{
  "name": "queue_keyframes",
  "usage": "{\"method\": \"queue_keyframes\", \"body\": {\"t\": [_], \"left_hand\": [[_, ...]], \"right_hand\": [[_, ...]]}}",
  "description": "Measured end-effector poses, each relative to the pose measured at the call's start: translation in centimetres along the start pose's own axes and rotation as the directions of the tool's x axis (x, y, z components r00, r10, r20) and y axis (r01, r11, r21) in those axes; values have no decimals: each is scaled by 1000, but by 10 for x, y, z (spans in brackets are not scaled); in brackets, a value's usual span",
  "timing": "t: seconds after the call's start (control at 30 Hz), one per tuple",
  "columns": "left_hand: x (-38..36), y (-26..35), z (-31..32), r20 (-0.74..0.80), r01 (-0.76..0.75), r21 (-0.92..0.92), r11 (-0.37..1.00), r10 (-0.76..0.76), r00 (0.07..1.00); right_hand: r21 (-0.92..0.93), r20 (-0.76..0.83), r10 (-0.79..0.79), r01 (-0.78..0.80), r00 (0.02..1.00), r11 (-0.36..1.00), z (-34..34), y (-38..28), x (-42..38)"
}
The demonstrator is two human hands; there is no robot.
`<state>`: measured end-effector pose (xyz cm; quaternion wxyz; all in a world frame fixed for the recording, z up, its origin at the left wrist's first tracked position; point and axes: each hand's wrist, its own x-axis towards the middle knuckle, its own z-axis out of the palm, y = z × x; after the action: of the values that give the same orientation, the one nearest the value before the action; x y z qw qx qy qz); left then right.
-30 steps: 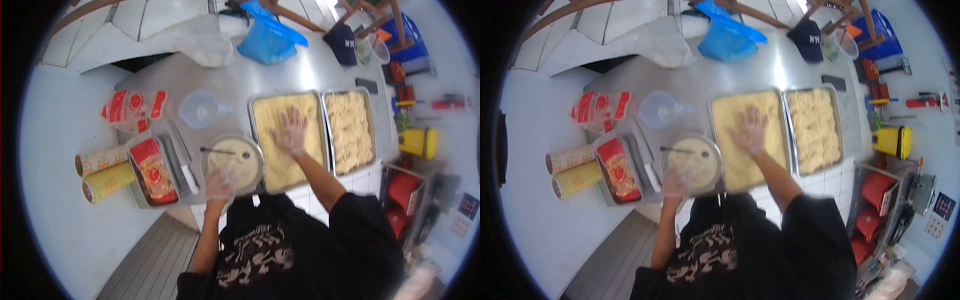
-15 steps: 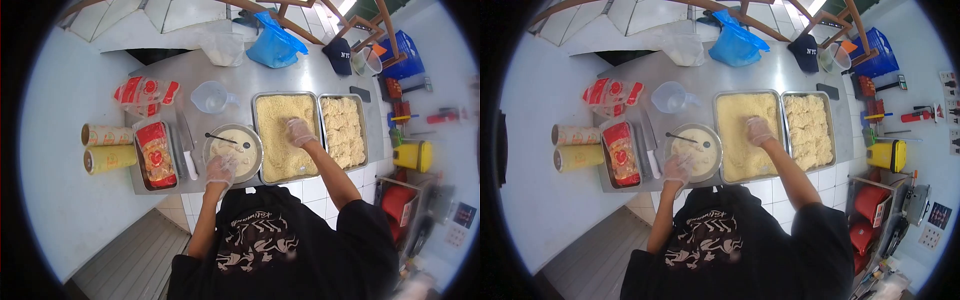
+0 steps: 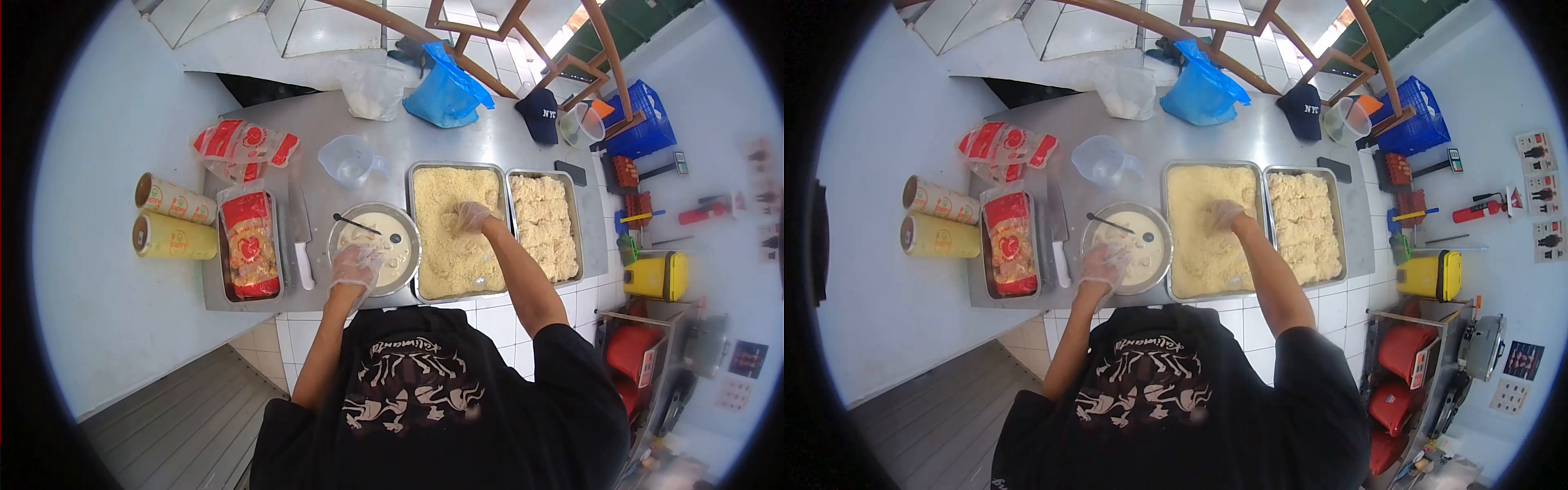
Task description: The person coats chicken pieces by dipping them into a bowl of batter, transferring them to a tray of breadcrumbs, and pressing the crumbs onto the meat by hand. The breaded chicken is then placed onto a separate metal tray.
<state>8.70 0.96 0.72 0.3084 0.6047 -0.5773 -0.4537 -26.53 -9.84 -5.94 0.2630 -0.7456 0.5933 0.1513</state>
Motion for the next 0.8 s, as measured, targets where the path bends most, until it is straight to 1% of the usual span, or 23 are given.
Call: {"method": "queue_keyframes", "body": {"t": [0.03,0.07,0.13,0.17,0.2,0.23,0.27,0.3,0.37,0.4,0.43,0.47,0.5,0.57,0.6,0.67,0.7,0.77,0.8], "left_hand": [[3,-3,0,7,8,70,998,-8,1000],[4,-6,-1,19,14,142,990,-17,1000],[7,-12,-1,38,-8,129,992,3,999],[9,-16,0,48,-31,114,993,26,998],[10,-22,2,55,-31,107,994,25,998],[13,-30,4,53,-29,44,999,26,998],[15,-34,8,48,-26,-21,999,27,998],[13,-23,4,50,-22,-32,999,23,998],[11,0,-10,69,-58,80,995,53,996],[10,3,-11,72,-54,73,996,49,996],[11,5,-13,44,-102,86,991,98,994],[11,7,-16,18,-151,102,983,150,989],[11,13,-20,23,-153,98,983,152,988],[10,23,-27,60,-40,121,992,32,998],[11,23,-27,68,-46,119,992,38,997],[11,20,-29,75,-65,137,988,55,996],[11,17,-28,88,-73,138,988,61,994],[11,12,-26,72,-74,9,997,73,995],[11,13,-25,85,-80,14,997,79,993]], "right_hand": [[-25,-61,-35,34,998,999,9,5,2],[-21,-56,-30,29,998,999,10,5,0],[-111,39,-105,109,994,988,-2,4,-6],[-111,42,-97,101,994,989,-10,-4,-19],[20,-32,-16,17,999,1000,-21,-17,-36],[152,-97,73,-58,993,987,-32,-26,-51],[144,-94,78,-64,993,988,-40,-30,-60],[138,-99,96,-82,990,987,-45,-33,-68],[125,-98,117,-104,988,987,-55,-35,-82],[278,-121,164,-126,979,952,-60,-33,-91],[427,-137,217,-140,966,893,-65,-31,-100],[444,-133,280,-196,951,875,-88,-47,-117],[443,-133,287,-202,949,873,-99,-48,-126],[602,-182,335,-165,924,781,-116,-41,-145],[604,-185,344,-170,921,779,-132,-41,-157],[650,-294,270,-16,917,760,-161,-45,-183],[655,-295,284,-23,912,755,-165,-43,-189],[795,-353,301,114,886,595,-168,-41,-201],[779,-322,326,53,889,625,-167,-45,-205]]}}
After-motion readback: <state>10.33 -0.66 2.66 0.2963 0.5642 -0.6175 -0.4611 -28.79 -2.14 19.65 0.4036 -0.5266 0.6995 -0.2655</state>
